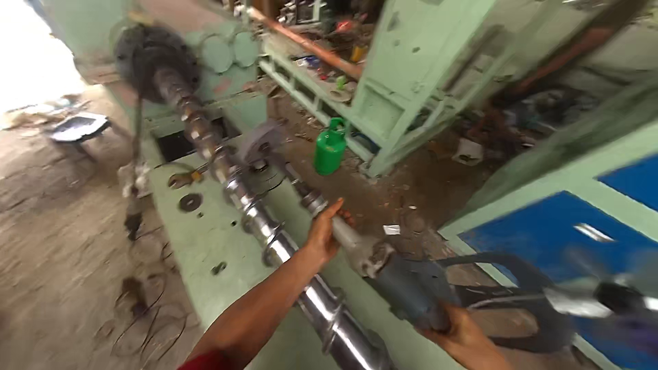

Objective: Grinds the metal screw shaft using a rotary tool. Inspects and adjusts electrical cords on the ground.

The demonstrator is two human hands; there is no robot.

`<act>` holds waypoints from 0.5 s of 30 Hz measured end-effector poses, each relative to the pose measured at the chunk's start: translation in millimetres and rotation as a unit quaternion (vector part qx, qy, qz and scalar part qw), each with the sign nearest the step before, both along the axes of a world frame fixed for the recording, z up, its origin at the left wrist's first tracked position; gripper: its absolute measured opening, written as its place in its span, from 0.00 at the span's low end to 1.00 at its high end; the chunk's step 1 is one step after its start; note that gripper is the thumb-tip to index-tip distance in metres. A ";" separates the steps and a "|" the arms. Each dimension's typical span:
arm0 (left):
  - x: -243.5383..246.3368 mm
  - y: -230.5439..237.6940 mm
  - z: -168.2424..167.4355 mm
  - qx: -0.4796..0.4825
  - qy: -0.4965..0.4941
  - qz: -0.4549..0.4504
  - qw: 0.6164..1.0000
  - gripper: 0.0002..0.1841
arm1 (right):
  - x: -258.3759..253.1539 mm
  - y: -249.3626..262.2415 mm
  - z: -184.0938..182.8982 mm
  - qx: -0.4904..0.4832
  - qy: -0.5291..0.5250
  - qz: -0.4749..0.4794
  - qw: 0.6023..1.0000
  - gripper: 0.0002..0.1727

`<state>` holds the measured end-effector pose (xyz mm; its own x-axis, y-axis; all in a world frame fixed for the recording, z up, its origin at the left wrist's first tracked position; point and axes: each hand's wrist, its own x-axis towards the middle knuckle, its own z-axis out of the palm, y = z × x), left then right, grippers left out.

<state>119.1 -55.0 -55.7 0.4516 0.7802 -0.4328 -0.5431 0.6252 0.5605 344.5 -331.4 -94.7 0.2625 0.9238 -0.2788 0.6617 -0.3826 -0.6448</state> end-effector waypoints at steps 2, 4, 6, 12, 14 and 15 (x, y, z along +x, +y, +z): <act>4.1 1.2 -3.8 0.002 0.007 -0.012 1.000 0.12 | -4.5 -2.9 -11.3 0.013 -0.024 -0.028 0.999 0.34; 4.8 4.2 -10.3 -0.004 0.004 -0.013 1.000 0.15 | -10.0 -0.6 -11.7 0.005 -0.025 -0.031 0.999 0.33; 3.0 4.7 -16.0 -0.016 0.006 -0.010 1.000 0.16 | -15.1 0.0 -14.6 -0.004 -0.014 -0.030 0.999 0.32; 4.1 8.7 -28.8 -0.021 -0.006 -0.041 0.999 0.13 | -25.3 -3.3 -26.9 -0.003 -0.006 -0.053 0.999 0.33; -0.5 8.4 -33.6 -0.014 -0.007 -0.049 0.999 0.11 | -32.5 -1.8 -24.6 0.007 0.007 -0.038 0.999 0.32; -2.1 9.7 -35.4 -0.018 -0.007 -0.048 0.999 0.11 | -35.7 -0.5 -24.2 0.007 0.012 -0.030 0.999 0.32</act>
<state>117.1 -45.3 -91.1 0.5292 0.7177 -0.4526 -0.4882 0.6939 0.5293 308.8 -331.8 -118.9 0.3101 0.9105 -0.2736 0.6228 -0.4120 -0.6651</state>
